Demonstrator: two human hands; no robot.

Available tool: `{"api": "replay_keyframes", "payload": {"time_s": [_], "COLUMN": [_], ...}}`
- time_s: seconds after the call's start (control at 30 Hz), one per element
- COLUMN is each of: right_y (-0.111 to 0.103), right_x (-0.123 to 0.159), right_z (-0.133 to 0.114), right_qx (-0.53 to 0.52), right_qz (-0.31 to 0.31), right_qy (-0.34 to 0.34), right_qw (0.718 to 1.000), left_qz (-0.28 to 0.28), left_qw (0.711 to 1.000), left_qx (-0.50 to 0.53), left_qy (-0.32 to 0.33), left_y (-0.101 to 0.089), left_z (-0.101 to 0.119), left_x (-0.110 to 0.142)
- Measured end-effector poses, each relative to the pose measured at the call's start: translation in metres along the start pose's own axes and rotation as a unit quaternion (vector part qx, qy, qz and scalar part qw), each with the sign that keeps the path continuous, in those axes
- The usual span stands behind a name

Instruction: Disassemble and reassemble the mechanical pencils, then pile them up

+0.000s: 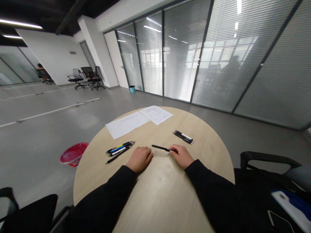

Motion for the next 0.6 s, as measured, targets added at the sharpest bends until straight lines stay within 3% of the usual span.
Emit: {"api": "replay_keyframes", "payload": {"time_s": [0.23,0.4,0.6], "right_y": [-0.001,-0.002,-0.001], "right_x": [0.000,0.001,0.001], "right_z": [-0.002,-0.006,-0.010], "right_qx": [0.004,0.010,0.008], "right_qz": [0.002,0.003,-0.004], "right_qy": [-0.007,-0.014,-0.024], "right_qw": [1.000,1.000,1.000], "left_qz": [0.074,0.142,0.140], "left_qw": [0.976,0.931,0.876], "left_qx": [0.200,0.321,0.449], "left_qy": [-0.051,-0.099,-0.112], "left_y": [-0.008,-0.011,0.006], "left_z": [-0.028,-0.046,-0.057], "left_x": [0.003,0.007,0.005]}}
Point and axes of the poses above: each hand's wrist, its own x-axis away from the middle knuckle, its own y-axis out of the palm, z = x × y, the point moved 9 cm from there along -x, towards the middle knuckle, and after that the axes turned 13 degrees about -z, right-handed, at the moved point
